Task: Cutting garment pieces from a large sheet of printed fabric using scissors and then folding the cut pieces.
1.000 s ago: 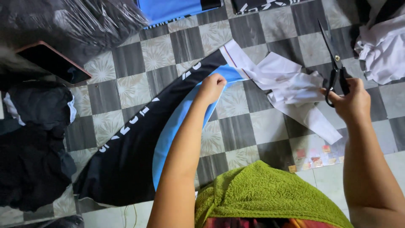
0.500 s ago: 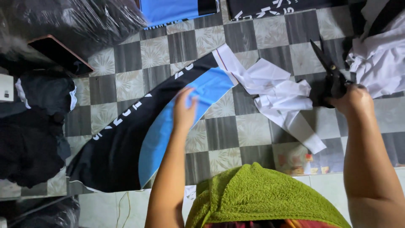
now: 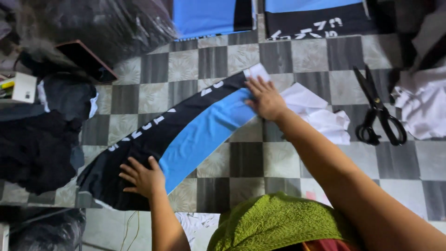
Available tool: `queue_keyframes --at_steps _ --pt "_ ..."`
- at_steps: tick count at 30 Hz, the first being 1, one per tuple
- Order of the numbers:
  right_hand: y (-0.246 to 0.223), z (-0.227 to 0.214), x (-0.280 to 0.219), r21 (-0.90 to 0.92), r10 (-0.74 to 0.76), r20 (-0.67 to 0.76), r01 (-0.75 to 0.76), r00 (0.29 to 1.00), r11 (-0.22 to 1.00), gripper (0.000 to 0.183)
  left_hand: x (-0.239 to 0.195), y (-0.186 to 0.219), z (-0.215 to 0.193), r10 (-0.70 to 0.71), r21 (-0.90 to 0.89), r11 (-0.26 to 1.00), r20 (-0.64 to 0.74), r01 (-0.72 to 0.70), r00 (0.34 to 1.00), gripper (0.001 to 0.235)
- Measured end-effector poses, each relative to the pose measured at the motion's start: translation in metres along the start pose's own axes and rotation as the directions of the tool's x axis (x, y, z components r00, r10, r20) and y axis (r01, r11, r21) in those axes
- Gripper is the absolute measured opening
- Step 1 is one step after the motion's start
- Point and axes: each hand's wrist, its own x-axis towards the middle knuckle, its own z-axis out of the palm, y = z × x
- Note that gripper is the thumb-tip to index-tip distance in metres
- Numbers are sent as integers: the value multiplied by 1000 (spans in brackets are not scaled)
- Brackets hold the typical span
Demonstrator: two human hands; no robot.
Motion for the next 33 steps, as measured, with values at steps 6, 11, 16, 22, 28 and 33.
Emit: queue_keyframes --at_steps 6,11,16,22,28,33 --pt "-13 -40 -61 -213 341 15 -330 940 919 80 26 16 4 244 95 965 34 -246 969 70" --pt "-2 -51 -123 -224 488 -55 -487 871 844 79 59 59 1 397 97 907 125 -410 909 70" --pt "53 -53 -169 -197 423 -261 -477 868 856 65 74 78 16 505 102 853 88 -512 859 69" --pt "147 -66 -265 -463 257 -638 -629 725 625 30 -27 170 16 713 -228 663 -99 -714 694 80" --pt "78 -79 -233 -124 345 -480 -451 807 884 32 -121 273 79 963 -318 -133 -264 -939 -47 25" --pt "13 -50 -185 -111 66 -324 -107 944 988 35 -156 325 132 917 -158 -181 -384 -971 -109 9"
